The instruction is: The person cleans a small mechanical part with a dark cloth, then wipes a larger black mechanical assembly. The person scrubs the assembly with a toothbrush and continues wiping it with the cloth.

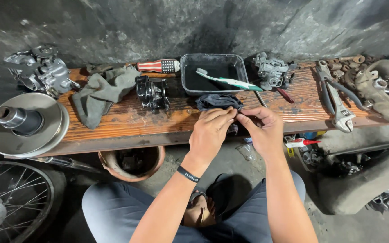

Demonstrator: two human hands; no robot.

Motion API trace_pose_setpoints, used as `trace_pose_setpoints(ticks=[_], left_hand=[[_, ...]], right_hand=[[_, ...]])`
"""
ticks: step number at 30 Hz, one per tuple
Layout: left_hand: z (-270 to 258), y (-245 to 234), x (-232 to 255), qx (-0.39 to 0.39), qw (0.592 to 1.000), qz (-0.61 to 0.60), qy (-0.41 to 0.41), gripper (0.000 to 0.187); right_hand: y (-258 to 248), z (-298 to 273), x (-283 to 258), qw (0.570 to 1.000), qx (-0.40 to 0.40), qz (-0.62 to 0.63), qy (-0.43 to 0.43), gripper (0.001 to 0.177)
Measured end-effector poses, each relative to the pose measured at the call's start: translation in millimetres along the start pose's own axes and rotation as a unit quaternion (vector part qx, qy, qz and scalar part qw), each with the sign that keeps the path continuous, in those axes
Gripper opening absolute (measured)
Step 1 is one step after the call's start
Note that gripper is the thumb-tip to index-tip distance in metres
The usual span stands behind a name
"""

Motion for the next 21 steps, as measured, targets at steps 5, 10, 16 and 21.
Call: trace_pose_setpoints(ticks=[5, 10, 16, 21], left_hand=[[-1, -2, -7, 0.051, 0.998, -0.009, -0.021, 0.013], [5, 0, 3, 0.020, 0.998, 0.038, -0.041, 0.012], [-2, 20, -10, -0.024, 0.979, 0.200, -0.017, 0.018], [-9, 38, -5, -0.080, 0.981, 0.172, 0.032, 0.030]], right_hand=[[-4, -2, 5, 1.000, 0.020, 0.010, -0.012, 0.016], [-8, -3, 11, 0.998, 0.051, 0.029, -0.018, 0.015], [-6, -3, 5, 0.986, 0.105, 0.123, -0.030, 0.012], [-4, -9, -24, 0.973, 0.170, 0.139, -0.068, 0.011]])
Point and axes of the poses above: each hand's wrist, its own z-axis towards the middle knuckle, its own y-axis out of the palm, x = y × z, the point moved 5 cm from there along z, towards the middle knuckle, and after that the axes turned 7 degrees about x, right-handed, at the moved point
